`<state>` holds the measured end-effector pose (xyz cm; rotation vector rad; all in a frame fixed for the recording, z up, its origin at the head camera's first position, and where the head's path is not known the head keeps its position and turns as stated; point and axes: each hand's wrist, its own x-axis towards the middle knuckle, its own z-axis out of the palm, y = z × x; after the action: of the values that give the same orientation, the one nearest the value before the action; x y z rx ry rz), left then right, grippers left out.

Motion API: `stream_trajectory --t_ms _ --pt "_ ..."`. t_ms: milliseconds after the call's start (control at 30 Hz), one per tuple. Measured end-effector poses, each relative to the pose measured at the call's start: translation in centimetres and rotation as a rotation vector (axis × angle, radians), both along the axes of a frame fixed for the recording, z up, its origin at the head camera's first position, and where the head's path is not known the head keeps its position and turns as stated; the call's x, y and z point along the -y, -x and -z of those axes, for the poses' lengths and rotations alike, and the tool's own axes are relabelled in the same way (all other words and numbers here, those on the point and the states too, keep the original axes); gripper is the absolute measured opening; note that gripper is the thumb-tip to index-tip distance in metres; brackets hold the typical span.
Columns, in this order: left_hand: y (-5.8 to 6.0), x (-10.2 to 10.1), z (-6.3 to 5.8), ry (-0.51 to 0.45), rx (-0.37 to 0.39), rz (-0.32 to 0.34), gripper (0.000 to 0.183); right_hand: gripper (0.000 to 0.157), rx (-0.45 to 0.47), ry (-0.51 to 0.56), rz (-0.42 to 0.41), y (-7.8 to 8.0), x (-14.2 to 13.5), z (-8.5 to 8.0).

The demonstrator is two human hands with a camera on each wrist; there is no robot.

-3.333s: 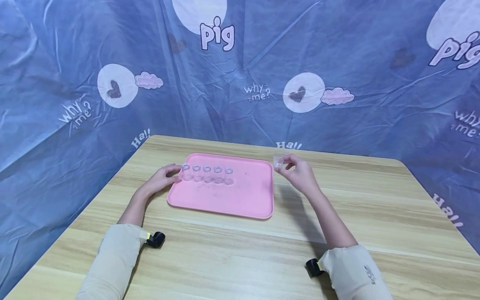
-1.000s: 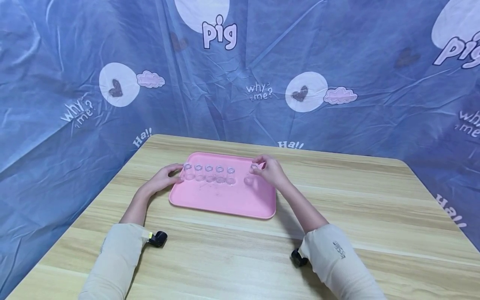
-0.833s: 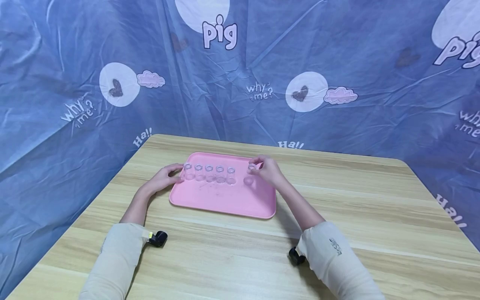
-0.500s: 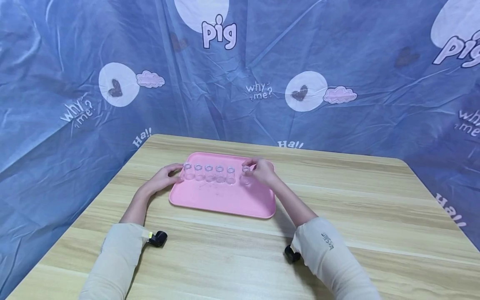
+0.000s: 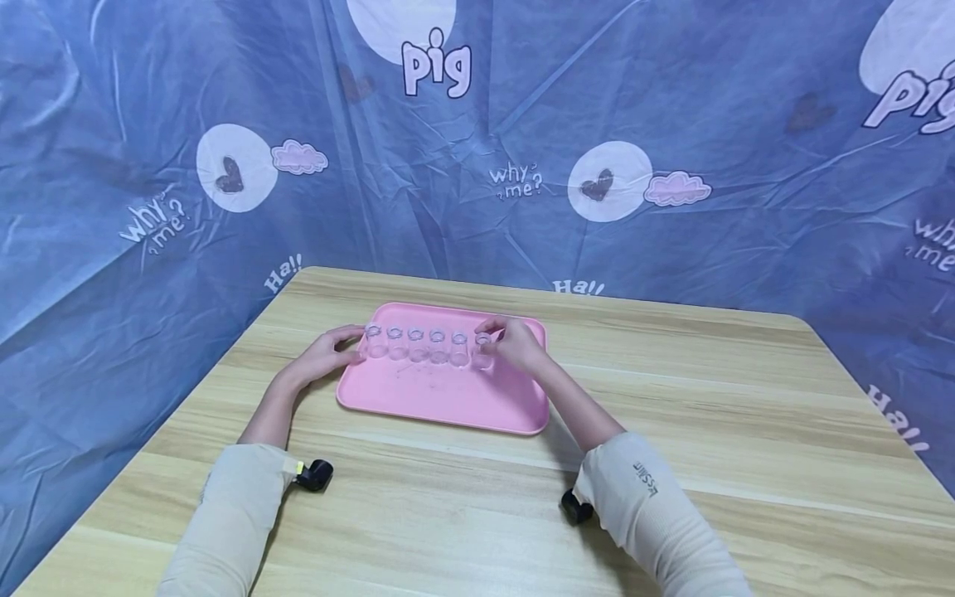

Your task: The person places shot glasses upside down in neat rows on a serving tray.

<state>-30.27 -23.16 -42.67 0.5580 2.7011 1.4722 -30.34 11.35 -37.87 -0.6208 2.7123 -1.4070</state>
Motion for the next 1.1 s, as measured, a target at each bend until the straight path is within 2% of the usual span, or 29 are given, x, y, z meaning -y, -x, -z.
stream_trajectory --t_ms 633,833,900,1000,1067,1100 --pt "-0.2 -0.1 -0.2 -0.019 0.014 0.011 0.051 0.03 0.01 -0.009 0.001 -0.1 0.3 0.1" --pt "-1.6 -0.5 -2.1 -0.057 0.054 0.04 0.052 0.037 -0.018 -0.051 0.026 -0.4 -0.1 -0.4" --pt "-1.7 -0.1 -2.0 -0.039 0.078 0.038 0.056 0.04 -0.023 -0.06 0.04 -0.5 -0.5 -0.7" --pt "-1.6 0.9 -1.7 -0.031 0.118 -0.007 0.062 0.042 -0.018 -0.034 0.055 -0.6 -1.5 -1.3" --pt "-1.4 1.3 -1.8 -0.016 0.1 -0.049 0.065 0.042 -0.03 -0.018 0.073 -0.7 -2.6 -1.8" --pt "-1.4 1.3 -2.2 -0.007 0.078 -0.072 0.064 0.042 -0.045 -0.021 0.083 -0.8 -3.2 -2.0"
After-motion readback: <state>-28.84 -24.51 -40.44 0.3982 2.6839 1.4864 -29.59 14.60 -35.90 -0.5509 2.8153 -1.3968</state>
